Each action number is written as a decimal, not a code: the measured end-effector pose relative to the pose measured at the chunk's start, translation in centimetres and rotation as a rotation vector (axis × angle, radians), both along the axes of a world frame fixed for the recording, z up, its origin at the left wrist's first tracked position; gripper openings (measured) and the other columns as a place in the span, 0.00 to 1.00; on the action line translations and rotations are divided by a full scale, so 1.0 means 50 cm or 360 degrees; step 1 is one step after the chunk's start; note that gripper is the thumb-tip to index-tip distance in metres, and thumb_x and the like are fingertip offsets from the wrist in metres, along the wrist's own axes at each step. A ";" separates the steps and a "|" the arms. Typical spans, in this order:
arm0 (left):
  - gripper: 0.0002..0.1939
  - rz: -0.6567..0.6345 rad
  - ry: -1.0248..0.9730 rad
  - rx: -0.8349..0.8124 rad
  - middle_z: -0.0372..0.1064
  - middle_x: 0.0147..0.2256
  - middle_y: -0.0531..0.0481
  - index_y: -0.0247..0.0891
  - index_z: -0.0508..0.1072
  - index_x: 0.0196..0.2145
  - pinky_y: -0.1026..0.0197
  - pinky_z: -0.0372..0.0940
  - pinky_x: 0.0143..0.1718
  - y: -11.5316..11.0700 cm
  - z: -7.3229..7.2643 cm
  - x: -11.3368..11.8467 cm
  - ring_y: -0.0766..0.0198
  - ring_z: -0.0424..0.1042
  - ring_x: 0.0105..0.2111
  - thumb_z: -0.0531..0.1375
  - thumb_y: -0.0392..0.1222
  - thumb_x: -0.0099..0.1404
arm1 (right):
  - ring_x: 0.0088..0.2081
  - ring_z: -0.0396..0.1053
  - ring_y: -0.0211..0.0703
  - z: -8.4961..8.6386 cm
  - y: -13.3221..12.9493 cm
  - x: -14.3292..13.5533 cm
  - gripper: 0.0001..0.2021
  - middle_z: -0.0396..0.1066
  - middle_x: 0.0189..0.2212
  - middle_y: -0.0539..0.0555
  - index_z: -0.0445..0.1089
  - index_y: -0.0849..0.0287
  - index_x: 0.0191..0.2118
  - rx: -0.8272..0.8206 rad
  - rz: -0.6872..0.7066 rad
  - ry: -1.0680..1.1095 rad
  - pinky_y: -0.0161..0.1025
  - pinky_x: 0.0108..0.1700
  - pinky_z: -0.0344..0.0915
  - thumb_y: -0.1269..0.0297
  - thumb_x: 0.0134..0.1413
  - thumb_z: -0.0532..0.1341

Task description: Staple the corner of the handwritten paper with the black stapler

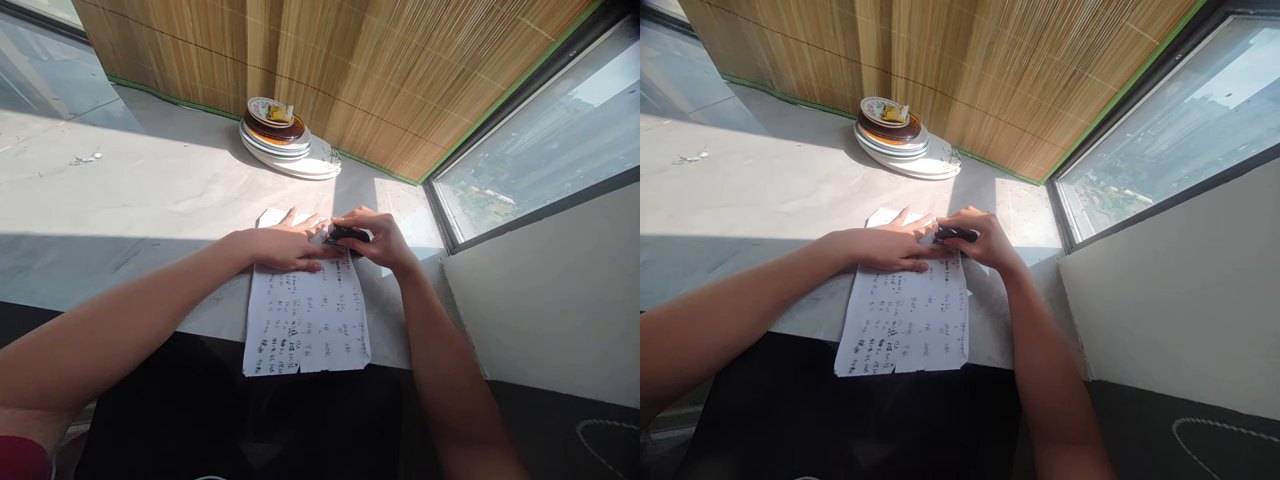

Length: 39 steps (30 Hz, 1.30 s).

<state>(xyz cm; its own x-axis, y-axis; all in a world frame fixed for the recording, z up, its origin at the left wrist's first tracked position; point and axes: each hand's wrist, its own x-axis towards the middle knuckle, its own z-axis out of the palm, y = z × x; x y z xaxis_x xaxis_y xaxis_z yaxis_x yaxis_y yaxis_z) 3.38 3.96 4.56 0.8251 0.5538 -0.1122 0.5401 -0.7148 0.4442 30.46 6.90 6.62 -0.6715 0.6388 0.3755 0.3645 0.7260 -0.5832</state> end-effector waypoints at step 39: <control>0.29 0.0061 -0.0111 -0.0090 0.49 0.80 0.56 0.66 0.67 0.73 0.23 0.40 0.76 -0.002 0.004 0.001 0.35 0.33 0.81 0.57 0.61 0.78 | 0.41 0.68 0.50 -0.006 -0.005 -0.014 0.13 0.82 0.45 0.53 0.85 0.43 0.54 0.0086 0.0002 -0.0156 0.55 0.49 0.69 0.59 0.69 0.66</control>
<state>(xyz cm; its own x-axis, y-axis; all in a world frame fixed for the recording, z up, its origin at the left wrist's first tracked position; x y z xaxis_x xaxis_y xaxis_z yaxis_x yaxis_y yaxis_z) 3.46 3.85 4.76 0.8104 0.5793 -0.0872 0.5329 -0.6671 0.5205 29.77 6.65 6.33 -0.7076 0.6183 0.3422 0.4167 0.7561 -0.5046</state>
